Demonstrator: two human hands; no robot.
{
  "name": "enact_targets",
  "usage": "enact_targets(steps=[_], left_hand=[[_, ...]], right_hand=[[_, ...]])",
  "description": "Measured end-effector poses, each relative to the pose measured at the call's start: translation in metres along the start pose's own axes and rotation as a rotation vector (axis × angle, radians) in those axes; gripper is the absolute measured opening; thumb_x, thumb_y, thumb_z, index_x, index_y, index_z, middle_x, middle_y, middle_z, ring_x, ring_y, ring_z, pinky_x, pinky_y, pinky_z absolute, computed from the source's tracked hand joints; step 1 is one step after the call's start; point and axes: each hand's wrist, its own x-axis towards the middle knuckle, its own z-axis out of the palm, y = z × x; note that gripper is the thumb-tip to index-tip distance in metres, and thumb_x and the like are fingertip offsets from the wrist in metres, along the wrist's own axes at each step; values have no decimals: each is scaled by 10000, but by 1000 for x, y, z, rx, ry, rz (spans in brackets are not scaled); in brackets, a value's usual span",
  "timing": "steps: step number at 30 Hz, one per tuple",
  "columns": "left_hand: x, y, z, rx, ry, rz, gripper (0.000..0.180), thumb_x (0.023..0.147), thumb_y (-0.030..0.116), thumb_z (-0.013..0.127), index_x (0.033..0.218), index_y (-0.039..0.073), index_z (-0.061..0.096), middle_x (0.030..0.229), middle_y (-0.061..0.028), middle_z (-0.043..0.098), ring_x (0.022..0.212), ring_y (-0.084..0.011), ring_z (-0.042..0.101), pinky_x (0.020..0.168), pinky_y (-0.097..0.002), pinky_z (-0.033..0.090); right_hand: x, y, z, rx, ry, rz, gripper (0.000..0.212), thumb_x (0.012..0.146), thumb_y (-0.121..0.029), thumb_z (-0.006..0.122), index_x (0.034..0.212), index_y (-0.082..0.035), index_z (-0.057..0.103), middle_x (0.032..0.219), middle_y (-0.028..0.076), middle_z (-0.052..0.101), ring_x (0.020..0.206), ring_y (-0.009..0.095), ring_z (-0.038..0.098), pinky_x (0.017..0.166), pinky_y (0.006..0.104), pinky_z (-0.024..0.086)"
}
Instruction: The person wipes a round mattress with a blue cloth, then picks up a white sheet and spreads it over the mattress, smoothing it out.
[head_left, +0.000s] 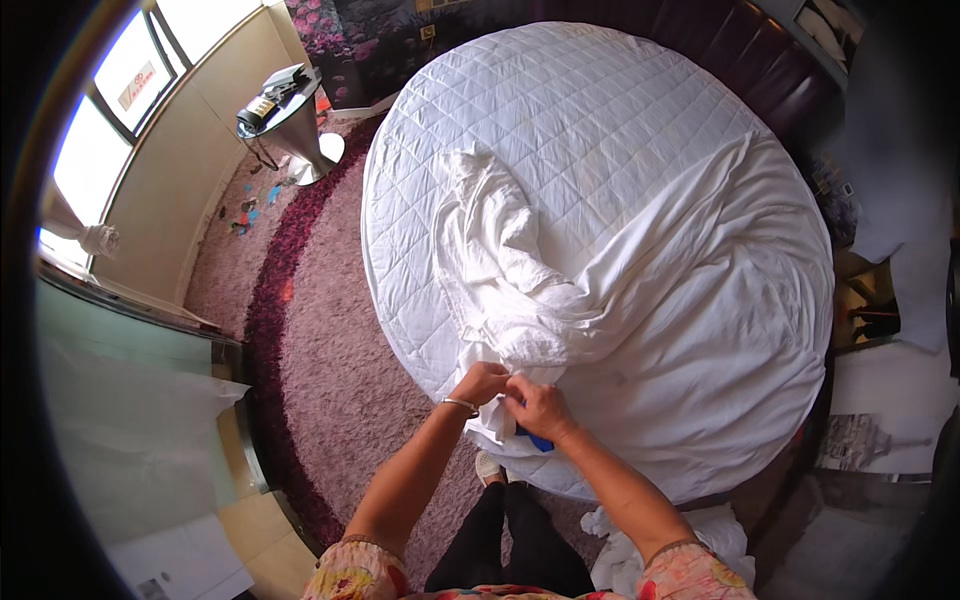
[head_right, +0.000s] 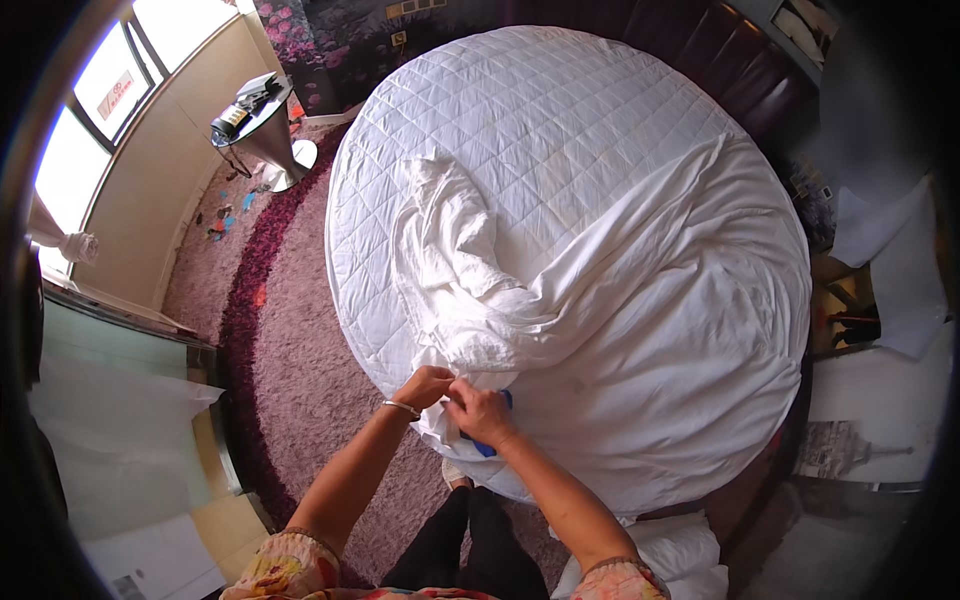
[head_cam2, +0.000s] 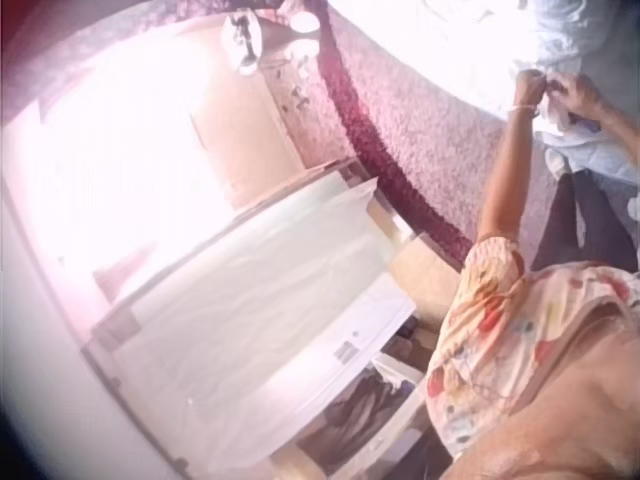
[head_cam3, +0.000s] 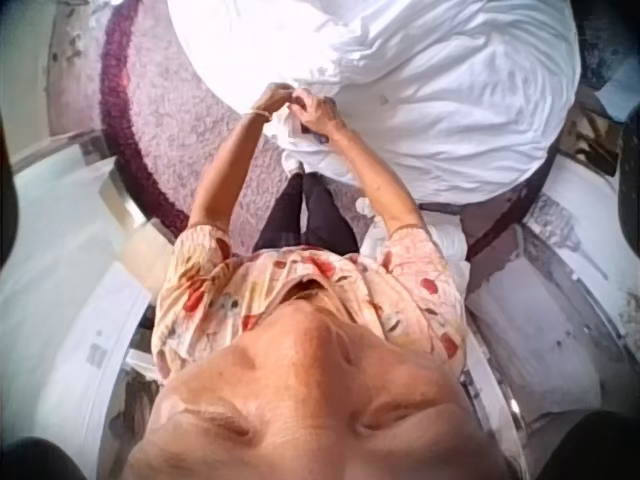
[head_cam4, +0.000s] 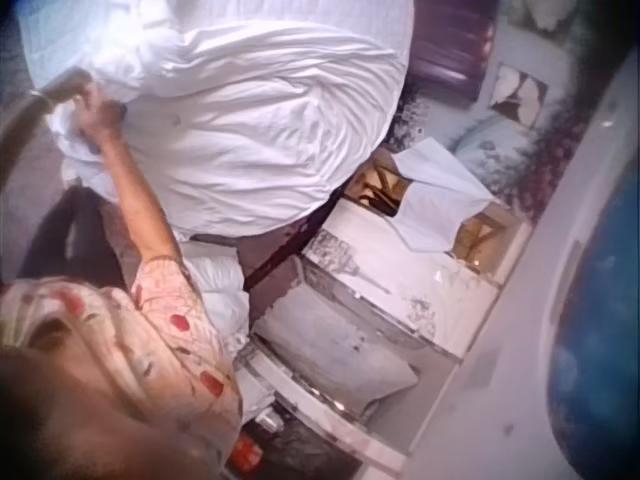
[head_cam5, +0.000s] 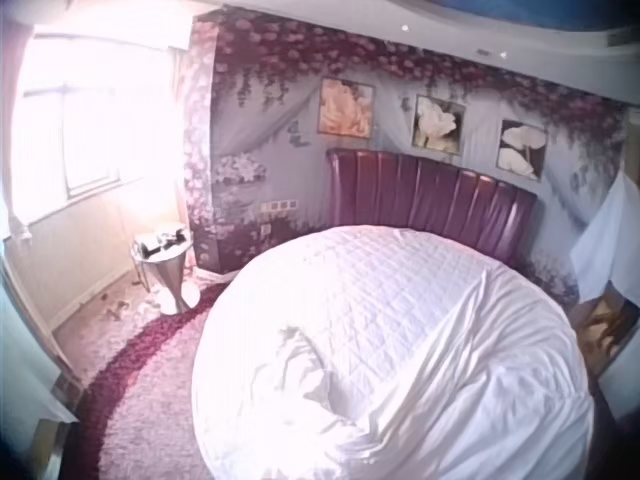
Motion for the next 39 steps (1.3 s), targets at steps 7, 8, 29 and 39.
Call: enact_targets(steps=[7, 8, 29, 39], left_hand=[[-12, -12, 25, -9, 140, 15, 278, 813, 253, 663, 855, -22, 672, 711, -107, 652, 687, -161, 614, 651, -323, 478], [-15, -5, 22, 34, 173, 14, 275, 825, 247, 667, 861, -26, 669, 732, -85, 648, 695, -143, 593, 653, -307, 472], [-3, 206, -166, 405, 746, 1001, 406, 711, 65, 749, 1074, 23, 570, 1092, -174, 584, 1115, -363, 525, 974, -412, 397], [33, 207, -294, -560, 338, 571, 179, 953, 159, 540, 942, 11, 640, 783, 9, 618, 673, -62, 535, 601, -218, 446]], right_hand=[[32, 78, -20, -484, -63, 233, 255, 762, -126, 564, 1005, -105, 640, 704, 187, 651, 690, 392, 642, 651, 493, 509], [41, 75, -28, -457, -2, 192, 235, 764, -124, 556, 982, -104, 639, 703, 193, 648, 684, 398, 638, 639, 496, 506], [239, -147, -145, 54, 184, -474, 230, 850, 46, 510, 1013, -33, 653, 946, 137, 681, 889, 284, 665, 793, 328, 512], [369, -153, -35, 165, 362, -221, 390, 856, -78, 583, 1246, -83, 567, 986, 136, 686, 792, 220, 671, 724, 320, 513]])
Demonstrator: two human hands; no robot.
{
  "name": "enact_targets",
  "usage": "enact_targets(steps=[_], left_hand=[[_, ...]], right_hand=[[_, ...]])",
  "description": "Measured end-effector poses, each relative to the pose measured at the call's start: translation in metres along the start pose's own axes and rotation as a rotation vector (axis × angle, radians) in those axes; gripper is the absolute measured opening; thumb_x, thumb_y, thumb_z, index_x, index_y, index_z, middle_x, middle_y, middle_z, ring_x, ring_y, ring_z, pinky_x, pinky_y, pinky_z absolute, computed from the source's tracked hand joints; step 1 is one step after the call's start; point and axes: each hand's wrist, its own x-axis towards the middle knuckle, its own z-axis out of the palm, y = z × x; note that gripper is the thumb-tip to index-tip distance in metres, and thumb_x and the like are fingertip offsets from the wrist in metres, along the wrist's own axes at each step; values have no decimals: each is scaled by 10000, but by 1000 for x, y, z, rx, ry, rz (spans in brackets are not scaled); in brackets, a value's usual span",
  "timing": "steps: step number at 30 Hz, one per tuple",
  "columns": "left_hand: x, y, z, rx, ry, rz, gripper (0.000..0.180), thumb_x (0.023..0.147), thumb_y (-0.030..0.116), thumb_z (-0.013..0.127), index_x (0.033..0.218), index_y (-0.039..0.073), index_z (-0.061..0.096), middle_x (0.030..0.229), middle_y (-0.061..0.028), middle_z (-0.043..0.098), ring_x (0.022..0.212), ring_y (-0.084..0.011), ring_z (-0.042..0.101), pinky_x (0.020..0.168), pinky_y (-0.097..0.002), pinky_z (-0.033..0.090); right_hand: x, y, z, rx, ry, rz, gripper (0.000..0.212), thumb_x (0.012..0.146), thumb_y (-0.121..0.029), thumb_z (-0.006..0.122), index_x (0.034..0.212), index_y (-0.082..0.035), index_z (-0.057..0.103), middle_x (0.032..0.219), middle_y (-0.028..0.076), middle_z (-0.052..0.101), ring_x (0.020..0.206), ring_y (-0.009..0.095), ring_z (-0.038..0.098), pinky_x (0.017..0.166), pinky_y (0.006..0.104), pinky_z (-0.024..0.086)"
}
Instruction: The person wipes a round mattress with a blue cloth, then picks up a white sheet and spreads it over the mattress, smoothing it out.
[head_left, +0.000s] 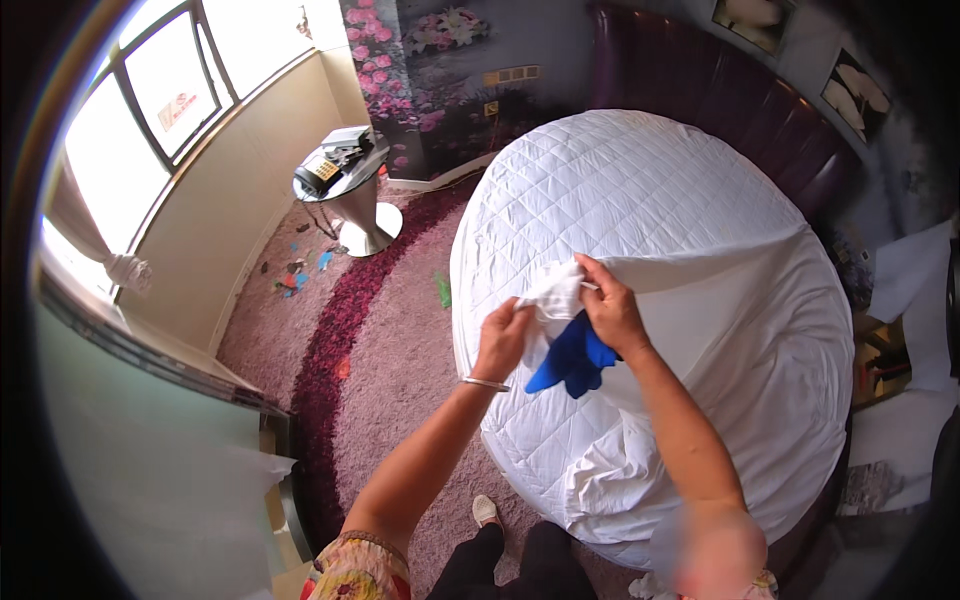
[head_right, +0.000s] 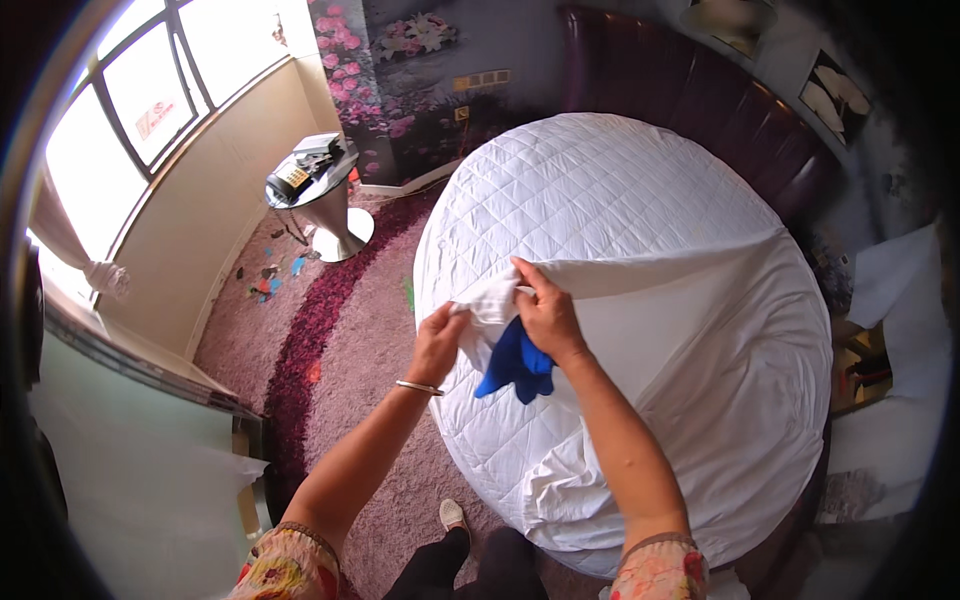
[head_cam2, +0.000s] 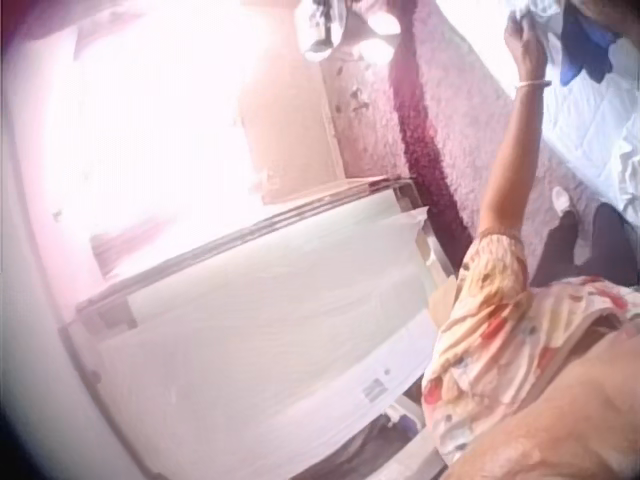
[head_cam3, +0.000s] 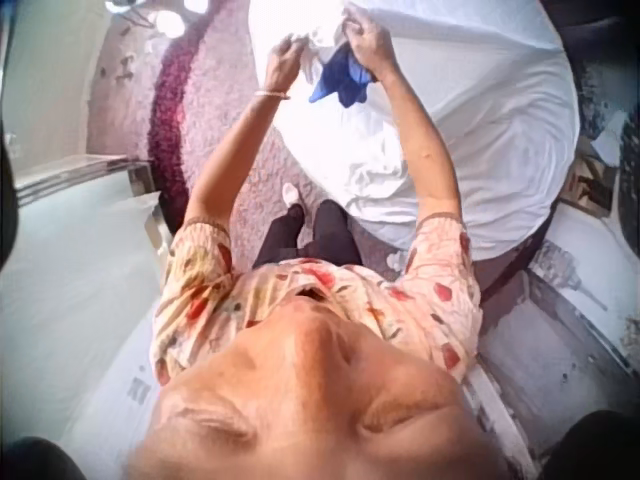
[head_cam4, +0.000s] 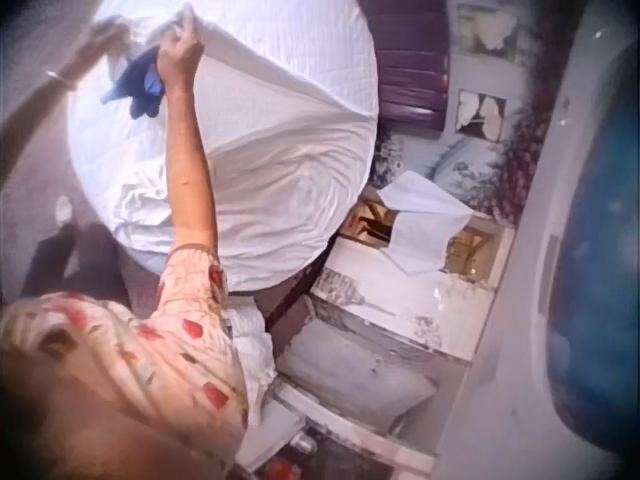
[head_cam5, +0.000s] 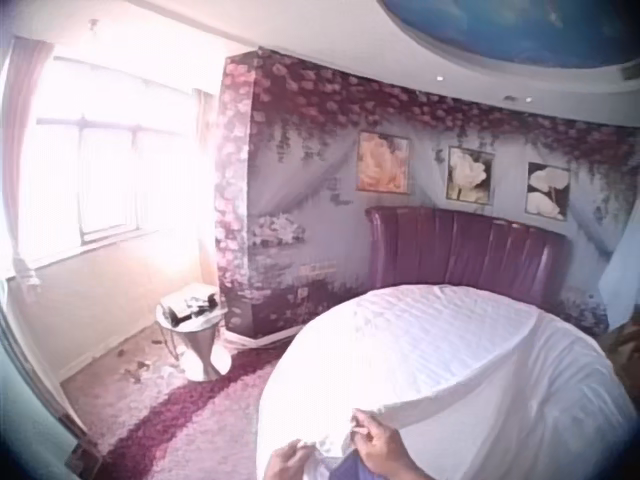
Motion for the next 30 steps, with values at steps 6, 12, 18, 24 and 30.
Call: enact_targets(steps=[6, 12, 18, 24, 30], left_hand=[[57, -8, -87, -57, 174, -112, 173, 917, 156, 563, 976, 16, 648, 807, 26, 607, 713, -64, 529, 657, -208, 431], [69, -5, -106, 721, -24, 5, 202, 890, 180, 588, 866, -16, 631, 694, 0, 626, 641, -93, 566, 568, -278, 441], [116, -23, -170, 373, -115, -67, 242, 960, 196, 565, 1085, -10, 583, 942, -21, 614, 846, -104, 557, 733, -258, 465], [232, 13, -133, 1096, -479, 117, 428, 809, 395, 669, 1031, 28, 657, 933, -201, 661, 861, -373, 653, 764, -428, 517], [292, -11, -130, 1352, -607, 3, 295, 858, 304, 585, 907, 21, 654, 855, -205, 666, 799, -360, 657, 706, -420, 519]], right_hand=[[-9, -1, 92, -115, -25, 192, 501, 788, -218, 742, 1201, -20, 540, 982, 106, 672, 825, 174, 658, 710, 291, 508], [19, 37, 136, 80, 63, 612, 534, 855, -509, 616, 831, 24, 649, 737, 185, 658, 762, 323, 661, 688, 402, 492], [33, 76, 195, -151, 146, 376, 187, 814, -191, 632, 775, -9, 611, 763, 194, 627, 713, 398, 610, 618, 469, 475], [87, 70, 253, -358, -19, 421, 227, 836, -219, 605, 715, -27, 600, 669, 166, 629, 639, 378, 633, 582, 471, 515], [103, 75, 252, -243, -42, 323, 259, 842, -264, 643, 822, -6, 659, 752, 160, 668, 712, 352, 653, 651, 441, 516]])
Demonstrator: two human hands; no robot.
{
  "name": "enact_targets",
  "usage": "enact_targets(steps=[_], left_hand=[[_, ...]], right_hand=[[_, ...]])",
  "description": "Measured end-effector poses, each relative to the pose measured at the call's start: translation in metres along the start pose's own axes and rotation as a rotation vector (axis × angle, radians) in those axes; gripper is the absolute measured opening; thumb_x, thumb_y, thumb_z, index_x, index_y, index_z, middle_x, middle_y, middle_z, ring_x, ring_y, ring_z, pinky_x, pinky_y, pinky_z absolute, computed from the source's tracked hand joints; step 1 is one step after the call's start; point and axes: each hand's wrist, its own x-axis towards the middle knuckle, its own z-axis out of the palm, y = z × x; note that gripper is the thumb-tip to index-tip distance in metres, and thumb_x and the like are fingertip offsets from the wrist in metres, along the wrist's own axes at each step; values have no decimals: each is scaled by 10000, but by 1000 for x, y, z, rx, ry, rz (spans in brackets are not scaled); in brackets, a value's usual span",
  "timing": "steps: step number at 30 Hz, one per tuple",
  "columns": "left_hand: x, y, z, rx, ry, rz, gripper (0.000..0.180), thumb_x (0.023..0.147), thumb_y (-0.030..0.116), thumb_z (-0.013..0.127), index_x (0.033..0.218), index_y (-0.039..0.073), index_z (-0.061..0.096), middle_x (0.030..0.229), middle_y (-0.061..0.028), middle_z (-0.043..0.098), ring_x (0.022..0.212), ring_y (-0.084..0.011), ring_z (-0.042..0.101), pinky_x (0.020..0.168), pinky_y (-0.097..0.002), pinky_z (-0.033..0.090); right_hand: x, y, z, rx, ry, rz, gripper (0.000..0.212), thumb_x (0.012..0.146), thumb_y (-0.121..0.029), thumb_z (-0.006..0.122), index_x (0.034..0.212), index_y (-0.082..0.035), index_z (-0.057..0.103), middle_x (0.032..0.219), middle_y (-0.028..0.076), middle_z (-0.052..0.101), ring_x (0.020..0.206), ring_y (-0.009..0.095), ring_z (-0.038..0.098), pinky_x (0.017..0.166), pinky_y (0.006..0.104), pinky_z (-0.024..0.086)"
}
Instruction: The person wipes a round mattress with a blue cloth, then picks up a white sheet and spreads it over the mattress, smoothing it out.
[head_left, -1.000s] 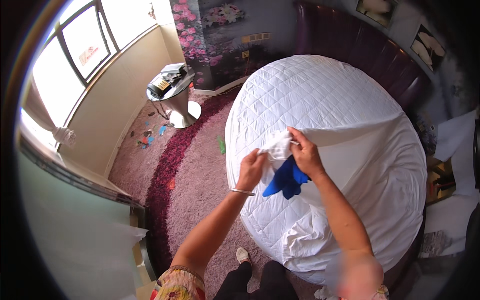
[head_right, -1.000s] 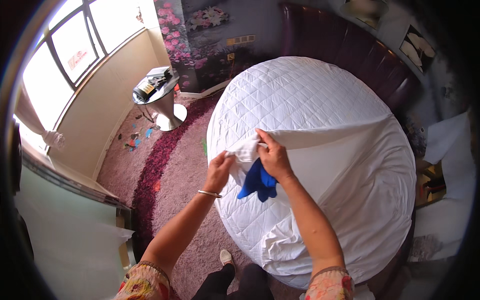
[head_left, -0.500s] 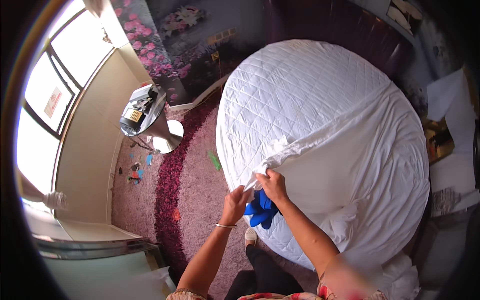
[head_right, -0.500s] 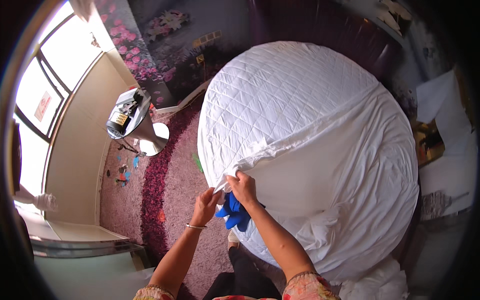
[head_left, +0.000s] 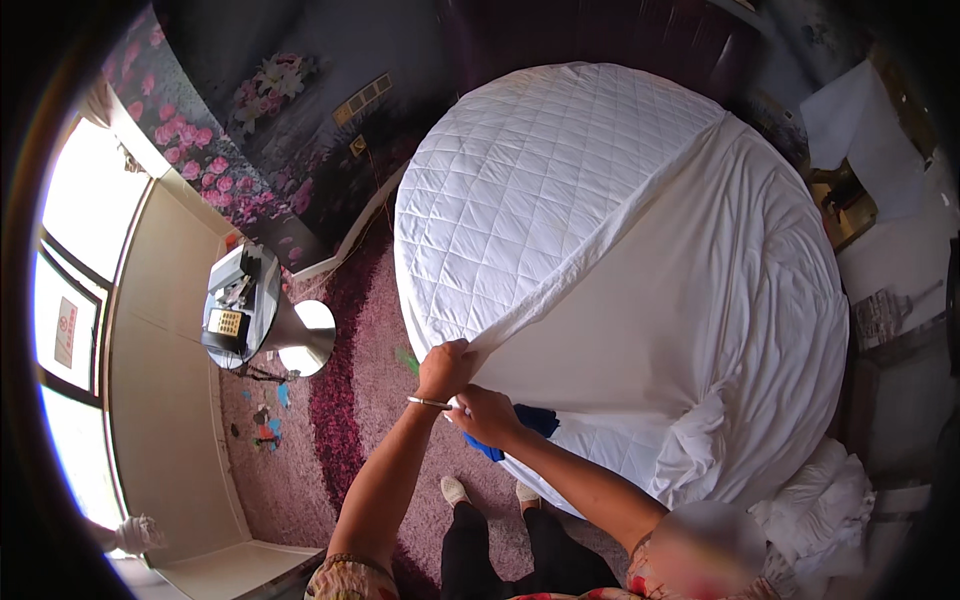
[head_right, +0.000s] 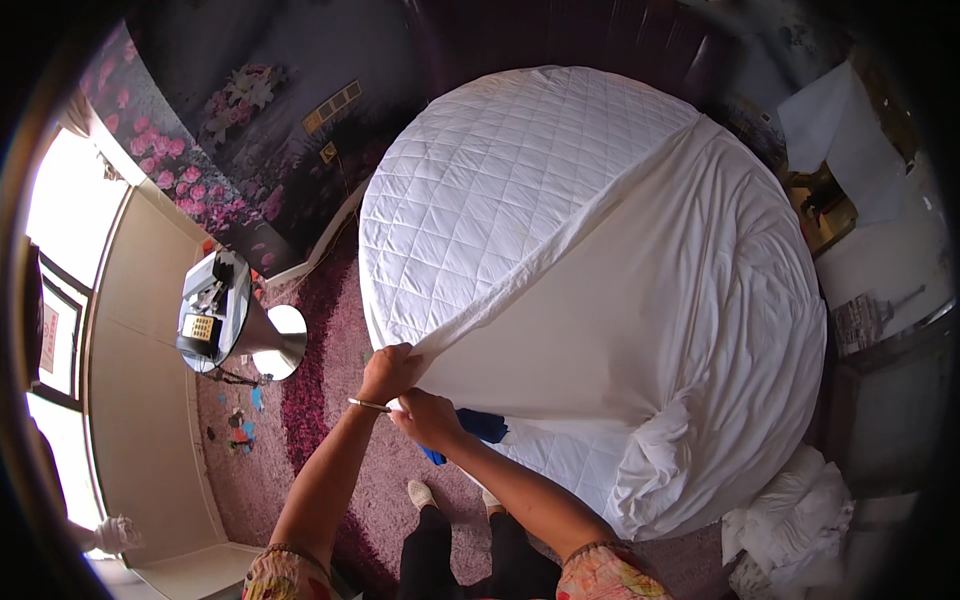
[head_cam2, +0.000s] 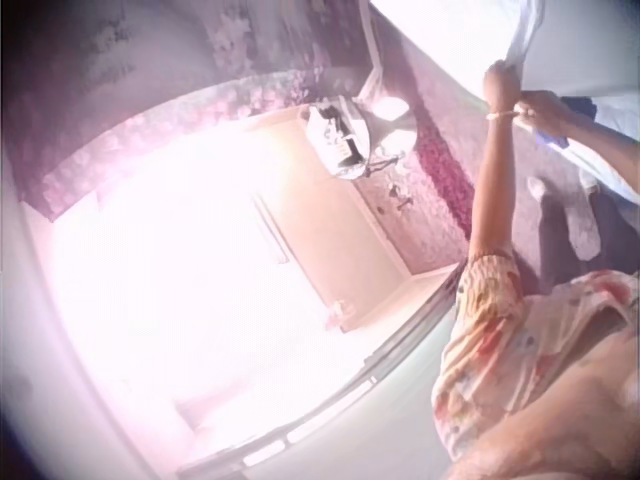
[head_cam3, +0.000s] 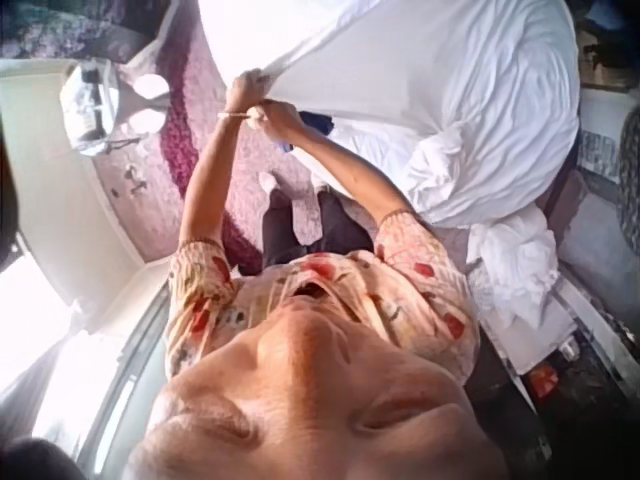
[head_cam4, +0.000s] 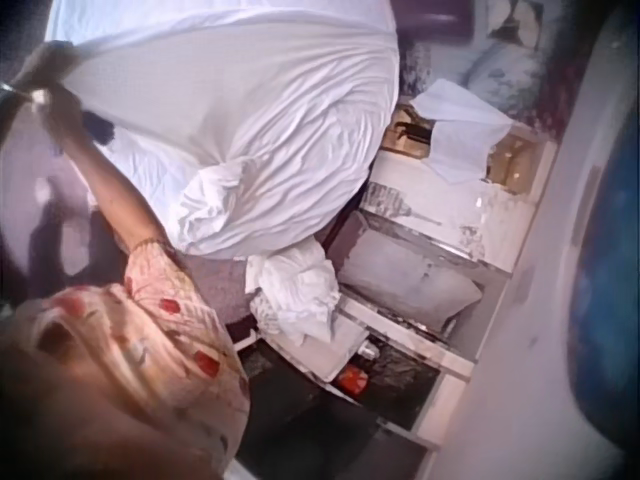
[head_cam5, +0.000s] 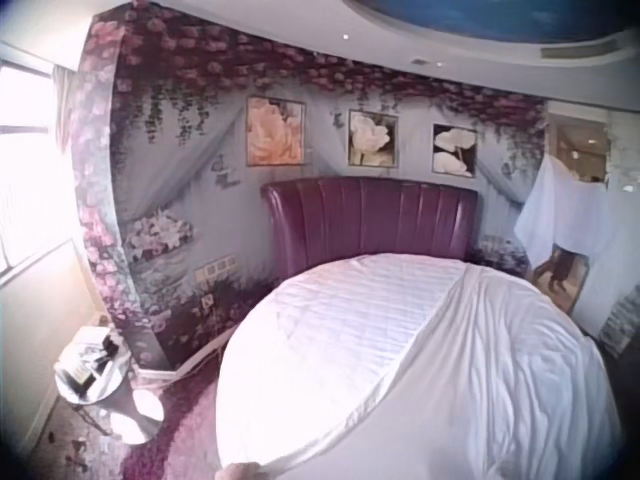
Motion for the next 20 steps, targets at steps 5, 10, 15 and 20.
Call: enact_targets(steps=[5, 10, 15, 20], left_hand=[[45, -67, -13, -802, 44, -255, 399, 932, 319, 544, 1044, -52, 638, 832, -110, 677, 732, -216, 641, 679, -348, 518], [69, -57, -49, -797, -2, -162, 485, 965, 399, 478, 987, -59, 636, 763, -127, 652, 717, -181, 611, 682, -333, 494], [88, -91, -75, -716, -236, -84, 534, 977, 453, 460, 997, -53, 628, 813, -84, 631, 754, -133, 579, 698, -313, 494], [113, -122, -109, -670, -290, -36, 518, 976, 461, 459, 1092, -15, 630, 844, -127, 638, 817, -157, 577, 773, -317, 486]], right_hand=[[30, 25, -3, 311, 234, 248, 298, 835, -295, 699, 929, -13, 686, 827, 145, 690, 747, 274, 676, 666, 349, 520], [104, 24, -14, 342, 439, 465, 314, 891, -308, 657, 951, -1, 685, 779, 71, 680, 720, 129, 618, 677, 268, 492], [176, 26, 4, 417, 401, 610, 332, 855, -325, 675, 844, 7, 672, 728, 64, 660, 693, 132, 598, 669, 270, 471], [217, 41, 44, 487, 446, 546, 339, 839, -334, 687, 888, 1, 670, 766, 74, 681, 691, 157, 611, 681, 300, 483]])
